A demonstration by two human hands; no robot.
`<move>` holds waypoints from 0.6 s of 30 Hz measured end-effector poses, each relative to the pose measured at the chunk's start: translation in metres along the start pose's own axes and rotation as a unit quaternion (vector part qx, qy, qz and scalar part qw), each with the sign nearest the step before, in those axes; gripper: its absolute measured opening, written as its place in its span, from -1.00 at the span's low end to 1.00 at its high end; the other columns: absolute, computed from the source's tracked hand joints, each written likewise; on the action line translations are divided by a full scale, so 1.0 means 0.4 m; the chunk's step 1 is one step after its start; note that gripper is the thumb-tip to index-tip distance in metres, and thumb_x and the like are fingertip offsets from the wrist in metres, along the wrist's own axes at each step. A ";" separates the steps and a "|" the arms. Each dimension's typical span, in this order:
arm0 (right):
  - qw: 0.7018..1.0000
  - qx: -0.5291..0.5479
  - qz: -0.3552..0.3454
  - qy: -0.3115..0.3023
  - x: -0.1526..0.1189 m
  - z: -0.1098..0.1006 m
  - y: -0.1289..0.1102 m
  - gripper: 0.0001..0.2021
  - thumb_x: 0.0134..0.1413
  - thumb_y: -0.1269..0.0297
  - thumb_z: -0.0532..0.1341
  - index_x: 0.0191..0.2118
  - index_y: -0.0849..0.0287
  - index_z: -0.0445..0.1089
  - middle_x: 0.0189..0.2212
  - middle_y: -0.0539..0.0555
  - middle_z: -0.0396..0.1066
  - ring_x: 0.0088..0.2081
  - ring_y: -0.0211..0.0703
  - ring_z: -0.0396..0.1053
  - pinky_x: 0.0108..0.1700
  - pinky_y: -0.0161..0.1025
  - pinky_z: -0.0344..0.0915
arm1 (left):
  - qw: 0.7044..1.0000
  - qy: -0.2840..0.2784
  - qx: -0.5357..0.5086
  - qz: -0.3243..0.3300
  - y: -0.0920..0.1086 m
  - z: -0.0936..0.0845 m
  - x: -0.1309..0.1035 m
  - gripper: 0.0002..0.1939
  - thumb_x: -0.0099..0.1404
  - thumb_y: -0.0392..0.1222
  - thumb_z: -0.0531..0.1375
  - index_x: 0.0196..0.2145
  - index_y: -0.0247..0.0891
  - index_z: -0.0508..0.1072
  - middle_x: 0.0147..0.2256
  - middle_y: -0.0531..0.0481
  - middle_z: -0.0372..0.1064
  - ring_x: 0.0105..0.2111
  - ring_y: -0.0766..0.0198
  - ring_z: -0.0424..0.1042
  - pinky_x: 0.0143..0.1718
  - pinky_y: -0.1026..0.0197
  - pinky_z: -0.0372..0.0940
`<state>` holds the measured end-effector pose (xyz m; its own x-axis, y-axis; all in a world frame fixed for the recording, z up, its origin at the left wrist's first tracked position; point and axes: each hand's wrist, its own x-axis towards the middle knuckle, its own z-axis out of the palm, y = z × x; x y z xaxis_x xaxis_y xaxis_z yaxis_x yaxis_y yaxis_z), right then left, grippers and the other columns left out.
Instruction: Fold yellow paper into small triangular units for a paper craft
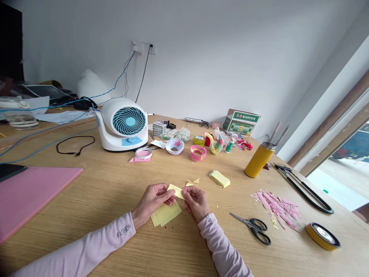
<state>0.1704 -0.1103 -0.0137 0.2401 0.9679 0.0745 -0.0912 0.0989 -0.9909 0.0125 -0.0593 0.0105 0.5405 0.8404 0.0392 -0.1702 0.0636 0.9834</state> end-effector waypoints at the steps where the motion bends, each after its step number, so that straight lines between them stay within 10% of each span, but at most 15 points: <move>1: 1.000 -0.001 0.003 0.002 0.000 0.000 0.001 -0.68 -0.15 0.03 0.31 -0.41 0.23 0.39 -0.76 -0.11 0.23 -0.77 -0.44 0.03 -0.76 -0.45 -0.06 | 1.000 0.002 0.006 0.007 -0.003 0.000 0.001 -0.69 0.02 -0.03 0.30 -0.47 -0.38 0.44 -0.54 -0.03 0.43 -0.51 0.27 0.44 -0.50 0.30 0.33; 18: 0.998 0.039 0.029 -0.037 -0.006 0.020 -0.004 -0.66 -0.18 0.03 0.33 -0.46 0.27 0.41 -0.79 -0.08 0.24 -0.77 -0.43 0.06 -0.75 -0.45 0.00 | 1.000 -0.002 0.011 -0.022 0.005 0.008 -0.001 -0.63 0.00 0.05 0.28 -0.48 -0.35 0.35 -0.58 0.03 0.36 -0.60 0.33 0.41 -0.58 0.33 0.34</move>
<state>0.1621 -0.1109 -0.0113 0.1611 0.9865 0.0281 -0.1793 0.0572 -0.9821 0.0145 -0.0612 0.0129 0.5511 0.8344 -0.0031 -0.1275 0.0879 0.9879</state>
